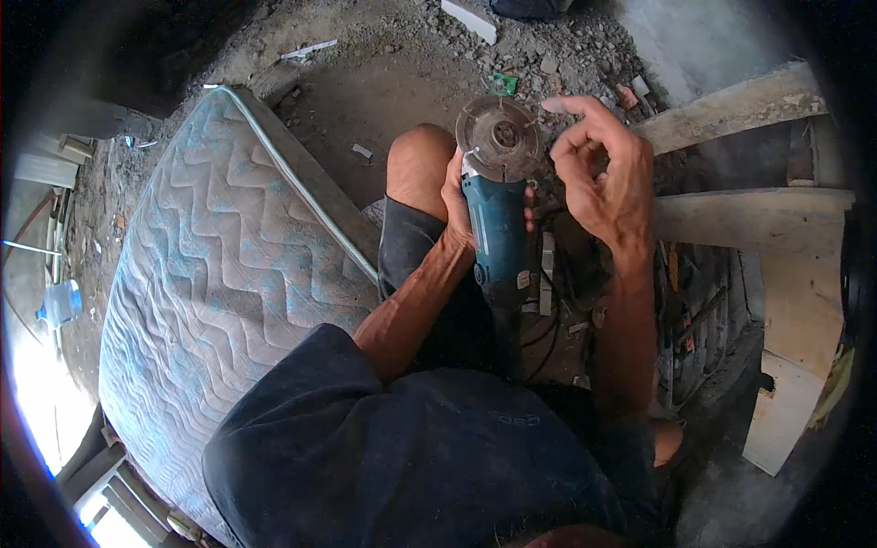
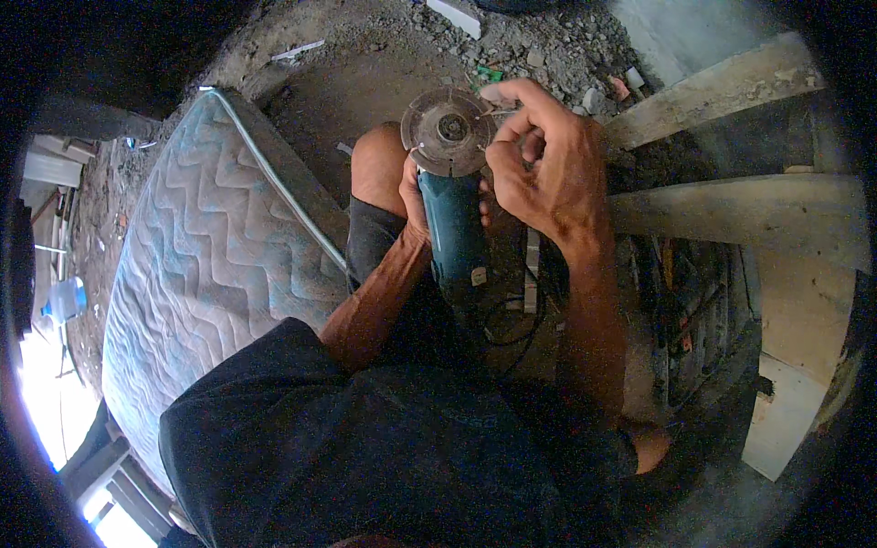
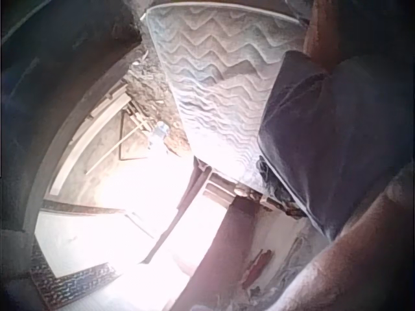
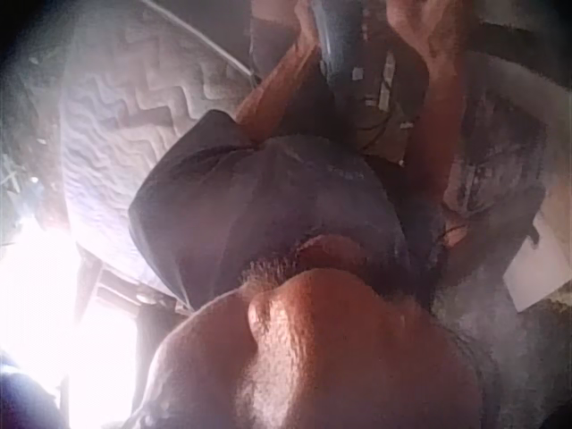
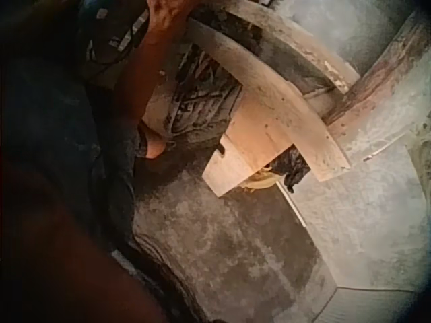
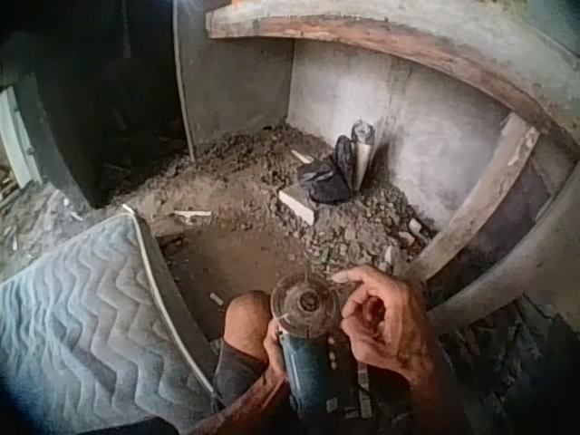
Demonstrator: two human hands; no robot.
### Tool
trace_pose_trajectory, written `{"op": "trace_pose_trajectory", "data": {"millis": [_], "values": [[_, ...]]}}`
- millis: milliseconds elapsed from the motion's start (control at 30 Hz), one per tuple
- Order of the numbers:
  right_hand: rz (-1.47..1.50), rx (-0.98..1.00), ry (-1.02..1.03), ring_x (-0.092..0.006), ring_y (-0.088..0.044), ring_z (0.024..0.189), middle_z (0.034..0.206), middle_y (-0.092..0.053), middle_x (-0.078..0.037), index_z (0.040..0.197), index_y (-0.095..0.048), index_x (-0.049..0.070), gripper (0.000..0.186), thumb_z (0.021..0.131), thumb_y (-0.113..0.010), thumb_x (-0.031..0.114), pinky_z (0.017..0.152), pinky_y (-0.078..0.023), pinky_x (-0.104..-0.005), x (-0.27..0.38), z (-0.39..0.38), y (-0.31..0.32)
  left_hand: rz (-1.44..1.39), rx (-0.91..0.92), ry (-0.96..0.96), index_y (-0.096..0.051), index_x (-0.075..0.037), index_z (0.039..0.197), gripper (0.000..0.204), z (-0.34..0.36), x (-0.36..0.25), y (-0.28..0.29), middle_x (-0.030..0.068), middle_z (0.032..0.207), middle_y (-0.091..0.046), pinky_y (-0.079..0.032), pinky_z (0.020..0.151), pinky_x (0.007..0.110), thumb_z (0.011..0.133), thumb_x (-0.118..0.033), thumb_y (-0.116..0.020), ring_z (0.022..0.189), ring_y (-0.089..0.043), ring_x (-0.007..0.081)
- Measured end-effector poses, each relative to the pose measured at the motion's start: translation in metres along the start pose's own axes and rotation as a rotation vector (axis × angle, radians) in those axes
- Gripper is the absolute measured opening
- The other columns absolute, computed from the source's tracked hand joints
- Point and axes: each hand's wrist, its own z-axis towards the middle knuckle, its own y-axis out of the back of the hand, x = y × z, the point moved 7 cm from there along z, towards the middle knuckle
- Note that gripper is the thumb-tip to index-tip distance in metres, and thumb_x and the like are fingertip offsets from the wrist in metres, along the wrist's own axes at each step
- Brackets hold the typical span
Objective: The person takes an angle grinder out of a bag, unwinds its power cord, and removes a disc from the tool. The person then attaches a new disc onto the angle grinder and secures it by hand.
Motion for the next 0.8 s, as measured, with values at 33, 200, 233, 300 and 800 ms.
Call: {"op": "trace_pose_trajectory", "data": {"millis": [33, 200, 233, 300, 800], "values": [[-0.003, -0.002, -0.001, -0.0197, -0.061, 0.060, 0.079, -0.069, -0.007, 0.117, -0.062, 0.009, 0.046, 0.072, -0.059, 0.005, 0.062, -0.052, -0.0330, -0.003, 0.000, -0.002, 0.000, 0.003, 0.003, -0.059, 0.002, 0.112, 0.099, 0.001, 0.001, 0.001, 0.0216, 0.086, -0.065, -0.056, 0.060, 0.047, 0.076, -0.086, -0.035, 0.065, -0.064, 0.0345], [0.001, -0.035, 0.196, -0.0180, -0.058, 0.078, 0.108, -0.071, -0.006, 0.127, -0.060, 0.011, 0.062, 0.068, -0.050, -0.002, 0.071, -0.048, -0.0308, 0.003, 0.000, -0.015, 0.001, 0.134, -0.075, -0.059, 0.002, 0.112, 0.098, 0.005, 0.000, -0.007, 0.0210, 0.087, -0.066, -0.056, 0.062, 0.047, 0.076, -0.086, -0.035, 0.066, -0.065, 0.0344], [-0.009, -0.020, 0.195, -0.0193, -0.059, 0.079, 0.112, -0.070, -0.006, 0.130, -0.057, 0.012, 0.065, 0.068, -0.050, -0.003, 0.070, -0.048, -0.0313, 0.002, 0.000, -0.020, 0.000, 0.151, -0.100, -0.059, 0.002, 0.112, 0.098, 0.004, -0.003, -0.008, 0.0209, 0.087, -0.066, -0.056, 0.062, 0.047, 0.076, -0.086, -0.035, 0.066, -0.064, 0.0344], [-0.011, -0.030, 0.200, -0.0172, -0.058, 0.075, 0.105, -0.071, -0.006, 0.128, -0.059, 0.011, 0.061, 0.069, -0.049, -0.003, 0.067, -0.047, -0.0298, 0.005, 0.000, -0.023, 0.033, 0.097, -0.100, -0.059, 0.001, 0.113, 0.098, 0.001, -0.005, -0.005, 0.0206, 0.088, -0.066, -0.056, 0.062, 0.047, 0.076, -0.086, -0.035, 0.066, -0.064, 0.0342], [-0.043, -0.145, 0.250, -0.0153, -0.058, 0.073, 0.092, -0.072, -0.007, 0.124, -0.063, 0.009, 0.056, 0.073, -0.044, -0.007, 0.063, -0.049, -0.0292, 0.009, -0.001, -0.025, -0.060, 0.181, -0.076, -0.060, 0.000, 0.111, 0.095, 0.005, 0.001, -0.013, 0.0185, 0.088, -0.065, -0.055, 0.059, 0.048, 0.076, -0.085, -0.038, 0.067, -0.064, 0.0348]]}}
